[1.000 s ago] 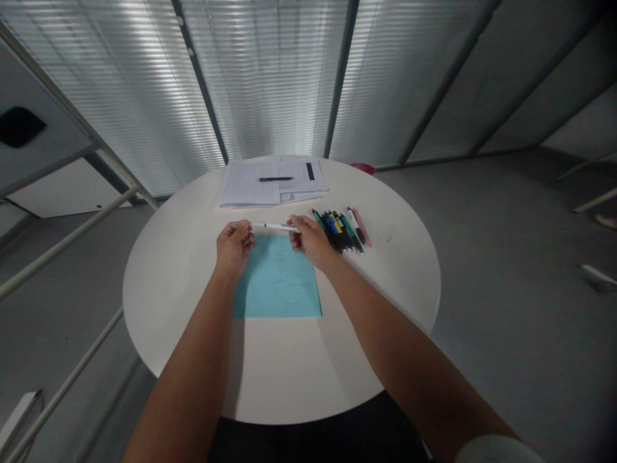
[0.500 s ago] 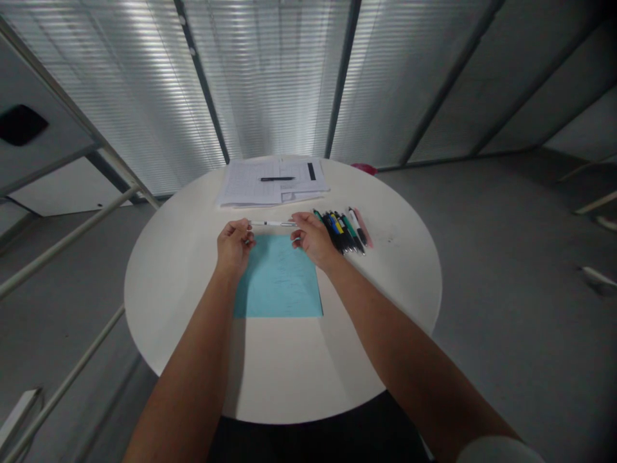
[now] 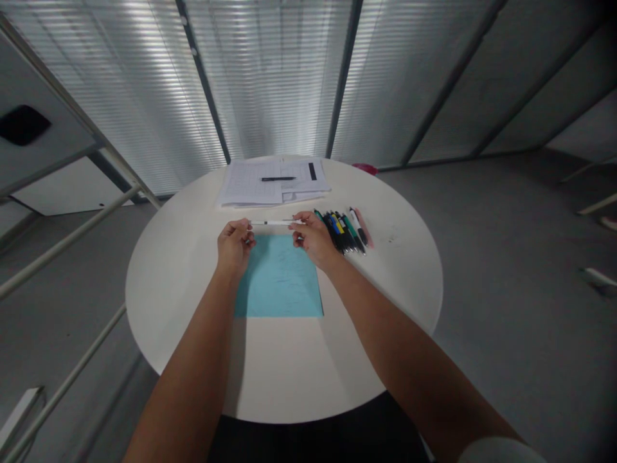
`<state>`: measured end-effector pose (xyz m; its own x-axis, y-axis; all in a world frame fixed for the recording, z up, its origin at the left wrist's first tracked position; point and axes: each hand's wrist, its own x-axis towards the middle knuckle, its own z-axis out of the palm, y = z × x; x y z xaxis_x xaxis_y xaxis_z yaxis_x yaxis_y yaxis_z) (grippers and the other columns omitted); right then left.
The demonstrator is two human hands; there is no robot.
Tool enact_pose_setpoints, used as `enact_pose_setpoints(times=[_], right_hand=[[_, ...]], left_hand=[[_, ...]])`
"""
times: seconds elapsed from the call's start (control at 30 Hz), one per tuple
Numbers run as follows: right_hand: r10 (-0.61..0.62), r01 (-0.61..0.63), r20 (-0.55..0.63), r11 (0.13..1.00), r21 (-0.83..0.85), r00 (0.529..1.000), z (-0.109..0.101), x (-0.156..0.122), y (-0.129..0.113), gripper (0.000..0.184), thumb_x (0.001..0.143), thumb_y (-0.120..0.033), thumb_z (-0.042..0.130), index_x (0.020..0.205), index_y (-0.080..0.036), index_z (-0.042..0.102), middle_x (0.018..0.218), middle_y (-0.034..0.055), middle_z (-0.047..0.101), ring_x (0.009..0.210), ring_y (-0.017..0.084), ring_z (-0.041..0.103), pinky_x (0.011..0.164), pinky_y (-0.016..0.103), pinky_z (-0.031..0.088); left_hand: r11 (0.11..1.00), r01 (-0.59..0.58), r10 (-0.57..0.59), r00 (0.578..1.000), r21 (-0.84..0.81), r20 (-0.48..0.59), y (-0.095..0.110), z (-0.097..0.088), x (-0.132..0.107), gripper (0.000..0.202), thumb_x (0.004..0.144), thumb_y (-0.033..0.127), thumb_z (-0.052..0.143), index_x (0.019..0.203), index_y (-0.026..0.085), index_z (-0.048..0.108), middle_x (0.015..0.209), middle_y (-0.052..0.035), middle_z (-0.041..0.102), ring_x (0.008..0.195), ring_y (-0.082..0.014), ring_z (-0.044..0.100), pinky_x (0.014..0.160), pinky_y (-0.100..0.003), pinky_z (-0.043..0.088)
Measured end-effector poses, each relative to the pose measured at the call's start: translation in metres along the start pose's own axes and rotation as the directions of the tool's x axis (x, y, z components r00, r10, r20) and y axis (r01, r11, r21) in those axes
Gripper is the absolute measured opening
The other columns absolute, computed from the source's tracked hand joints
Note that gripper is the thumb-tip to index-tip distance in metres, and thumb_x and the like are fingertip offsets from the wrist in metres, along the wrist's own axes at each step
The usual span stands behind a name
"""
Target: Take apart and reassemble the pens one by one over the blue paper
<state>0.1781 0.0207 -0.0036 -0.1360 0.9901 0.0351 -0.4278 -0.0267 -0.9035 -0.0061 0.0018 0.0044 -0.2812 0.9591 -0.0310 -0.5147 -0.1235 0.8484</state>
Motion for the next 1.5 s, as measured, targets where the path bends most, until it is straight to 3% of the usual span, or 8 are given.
enact_pose_setpoints(times=[0.17,0.4,0.6,0.87,1.0,1.1,1.27,1.5], right_hand=[[0.030,-0.030,-0.018,0.999,0.020,0.999,-0.001,0.000,-0.001,0.021,0.059,-0.018,0.067,0.069,-0.022,0.049,0.056,-0.0088,0.049,0.052,0.008,0.050,0.046,0.019,0.040],[0.062,-0.045,-0.103,0.986,0.161,0.993,-0.003,0.001,-0.006,0.030,0.060,-0.021,0.070,0.084,-0.024,0.052,0.061,-0.0099,0.050,0.054,0.008,0.051,0.046,0.019,0.039],[-0.042,0.075,-0.250,0.989,0.124,0.967,-0.003,0.003,-0.006,0.036,0.062,-0.026,0.073,0.093,-0.025,0.053,0.067,-0.0097,0.054,0.052,0.007,0.049,0.043,0.019,0.038],[-0.239,0.216,-0.359,0.971,-0.105,0.902,-0.009,0.009,0.001,0.020,0.072,-0.025,0.063,0.090,-0.023,0.054,0.064,-0.0093,0.049,0.047,0.005,0.045,0.042,0.018,0.038],[-0.317,0.241,-0.336,0.938,-0.248,0.887,-0.008,0.009,0.001,0.018,0.078,-0.030,0.061,0.093,-0.022,0.055,0.068,-0.0087,0.051,0.043,0.003,0.044,0.039,0.019,0.036],[-0.332,0.251,-0.354,0.933,-0.257,0.874,-0.006,0.009,-0.001,0.018,0.081,-0.032,0.061,0.094,-0.022,0.054,0.069,-0.0081,0.052,0.044,0.003,0.045,0.039,0.018,0.038],[-0.336,0.251,-0.352,0.931,-0.265,0.873,-0.004,0.006,-0.003,0.021,0.083,-0.032,0.061,0.101,-0.022,0.058,0.070,-0.0065,0.053,0.049,0.005,0.047,0.040,0.017,0.041],[-0.358,0.276,-0.332,0.923,-0.269,0.873,-0.003,0.004,-0.003,0.033,0.083,-0.040,0.066,0.110,-0.025,0.056,0.084,-0.0024,0.057,0.066,0.008,0.055,0.048,0.015,0.048]], left_hand=[[1.000,0.009,-0.009,1.000,-0.002,-0.003,0.000,0.001,-0.001,0.031,0.063,0.031,0.083,0.068,0.018,0.056,0.071,0.0019,0.055,0.053,-0.0069,0.049,0.045,-0.020,0.037],[1.000,0.004,-0.005,0.999,-0.027,-0.036,0.003,0.000,-0.001,0.035,0.060,0.034,0.085,0.072,0.019,0.056,0.071,0.0025,0.055,0.053,-0.0074,0.050,0.046,-0.020,0.037],[0.999,-0.031,0.029,0.993,-0.016,-0.119,0.005,-0.003,0.001,0.037,0.057,0.036,0.083,0.074,0.020,0.055,0.073,0.0020,0.056,0.054,-0.0083,0.051,0.046,-0.021,0.038],[0.998,-0.066,0.068,0.971,0.013,-0.231,0.005,-0.007,0.006,0.027,0.062,0.028,0.075,0.074,0.021,0.052,0.073,0.0030,0.056,0.052,-0.0072,0.052,0.046,-0.022,0.038],[0.989,-0.111,0.129,0.973,0.102,-0.193,0.000,-0.006,0.007,0.023,0.063,0.027,0.072,0.072,0.020,0.053,0.069,0.0034,0.057,0.049,-0.0076,0.050,0.045,-0.023,0.038],[0.963,-0.166,0.205,0.962,0.212,-0.178,-0.005,-0.008,0.009,0.018,0.066,0.027,0.070,0.072,0.020,0.055,0.061,0.0047,0.054,0.045,-0.0080,0.047,0.044,-0.022,0.036],[0.835,-0.265,0.342,0.937,0.482,-0.077,-0.013,-0.011,0.010,0.015,0.073,0.029,0.069,0.075,0.019,0.058,0.056,0.0056,0.053,0.042,-0.0079,0.047,0.044,-0.022,0.037],[0.814,-0.279,0.356,0.933,0.510,-0.058,-0.013,-0.012,0.009,0.014,0.076,0.028,0.069,0.077,0.018,0.059,0.057,0.0047,0.055,0.043,-0.0082,0.048,0.045,-0.021,0.037]])
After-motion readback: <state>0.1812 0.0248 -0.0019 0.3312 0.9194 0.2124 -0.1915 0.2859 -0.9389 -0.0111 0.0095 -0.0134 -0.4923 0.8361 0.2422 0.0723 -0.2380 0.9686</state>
